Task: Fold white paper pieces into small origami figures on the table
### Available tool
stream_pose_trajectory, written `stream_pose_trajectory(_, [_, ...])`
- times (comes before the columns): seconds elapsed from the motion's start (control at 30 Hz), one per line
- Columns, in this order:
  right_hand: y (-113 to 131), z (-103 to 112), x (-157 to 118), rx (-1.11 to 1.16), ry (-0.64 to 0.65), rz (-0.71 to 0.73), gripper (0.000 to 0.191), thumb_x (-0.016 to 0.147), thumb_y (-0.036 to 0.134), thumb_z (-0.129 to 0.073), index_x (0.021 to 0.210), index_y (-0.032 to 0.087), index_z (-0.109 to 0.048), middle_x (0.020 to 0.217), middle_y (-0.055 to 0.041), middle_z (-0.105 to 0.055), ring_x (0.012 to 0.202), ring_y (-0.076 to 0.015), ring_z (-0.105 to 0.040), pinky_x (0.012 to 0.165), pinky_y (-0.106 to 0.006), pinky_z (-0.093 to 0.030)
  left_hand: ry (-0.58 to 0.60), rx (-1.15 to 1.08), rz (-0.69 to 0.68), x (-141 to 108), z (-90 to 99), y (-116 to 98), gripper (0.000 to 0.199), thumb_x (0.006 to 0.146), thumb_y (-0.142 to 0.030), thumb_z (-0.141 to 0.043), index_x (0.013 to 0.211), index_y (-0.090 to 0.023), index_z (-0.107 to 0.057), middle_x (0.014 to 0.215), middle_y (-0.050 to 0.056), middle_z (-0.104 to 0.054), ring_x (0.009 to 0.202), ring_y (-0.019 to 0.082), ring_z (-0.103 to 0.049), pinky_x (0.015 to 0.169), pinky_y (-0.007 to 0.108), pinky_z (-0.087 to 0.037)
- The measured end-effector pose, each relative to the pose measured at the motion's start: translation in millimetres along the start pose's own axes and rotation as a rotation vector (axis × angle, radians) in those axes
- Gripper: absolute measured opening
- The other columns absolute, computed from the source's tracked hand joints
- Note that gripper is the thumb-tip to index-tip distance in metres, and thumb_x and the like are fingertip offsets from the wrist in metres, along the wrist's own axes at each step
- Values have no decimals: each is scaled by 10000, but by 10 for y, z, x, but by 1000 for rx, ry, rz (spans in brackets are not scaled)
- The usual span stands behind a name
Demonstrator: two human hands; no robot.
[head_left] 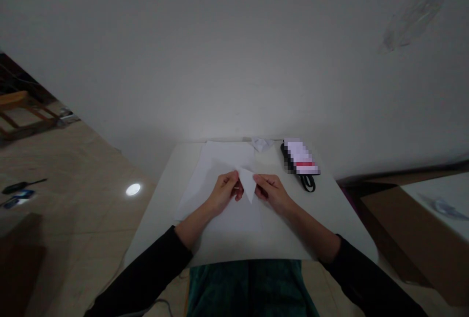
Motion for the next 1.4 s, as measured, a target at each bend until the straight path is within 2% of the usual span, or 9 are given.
stream_pose_trajectory(0.13, [-92,-40,27,223,-3,-66,452,846,548,-600,614,179,-480,457,87,-357,366,-35,-227,394,-229,-120,138,31,-27,-44,-98,-45,467,835,-508,-632,1141,-161,-571,716,6,-579,520,89,-526,428,193,-411])
stream_pose_trajectory(0.27, [-151,-86,21,334,59,-157,427,829,520,-644,635,175,-486,485,90,-382,344,-20,-257,386,-221,-130,208,8,-37,-70,-145,-90,563,850,-464,-635,1330,-214,-480,956,84,-630,705,134,-598,531,222,-483])
stream_pose_trajectory(0.5, [-265,-119,8,309,80,-234,458,841,524,-626,588,172,-479,444,80,-411,313,-18,-277,366,-224,-122,326,22,-17,-65,-139,-92,481,889,-430,-595,1305,-200,-520,1151,151,-623,849,198,-655,645,286,-526])
stream_pose_trajectory(0.63, [-210,-25,51,177,-109,-102,344,771,484,-714,792,183,-548,498,82,-495,349,-51,-402,340,-198,-199,307,65,-35,-44,-140,-119,446,908,-408,-572,1280,-168,-530,1089,139,-654,822,190,-672,693,301,-524])
stream_pose_trajectory(0.77, [-119,64,50,105,-255,15,386,710,449,-773,811,213,-485,618,77,-537,436,-80,-532,336,-175,-294,201,240,-119,-24,-114,-178,440,878,-393,-617,1241,-152,-553,1046,99,-670,756,150,-652,738,300,-517])
stream_pose_trajectory(0.93, [-70,68,52,5,-184,70,358,735,441,-750,878,223,-506,667,54,-529,586,-134,-609,364,-185,-394,93,526,-175,-63,-78,-219,447,893,-379,-592,1271,-155,-515,901,58,-679,760,154,-632,716,280,-511])
stream_pose_trajectory(1.1, [-47,136,68,-178,-180,88,354,720,442,-757,905,218,-554,717,37,-521,609,-122,-524,419,-209,-423,93,712,-331,-122,-113,-295,388,911,-343,-567,1274,-218,-517,1216,95,-584,865,142,-599,770,280,-537])
stream_pose_trajectory(1.27, [59,129,32,-465,-150,194,306,811,426,-680,1004,218,-564,806,0,-577,726,-148,-563,557,-246,-440,135,707,-401,-139,-121,-292,406,934,-310,-533,1331,-271,-458,1340,93,-487,1151,187,-542,937,331,-520])
stream_pose_trajectory(1.4, [95,78,-13,-569,-101,251,305,897,405,-575,1132,220,-511,902,-33,-614,782,-162,-589,632,-276,-462,155,714,-420,-149,-120,-282,420,943,-299,-520,1354,-303,-437,1384,88,-448,1221,195,-504,957,339,-518])
Point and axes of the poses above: each hand's wrist, its own x-axis towards the middle knuckle, its own z-axis out of the back of the hand, y = z × x, the point moved 6 cm from there along x, towards the middle knuckle
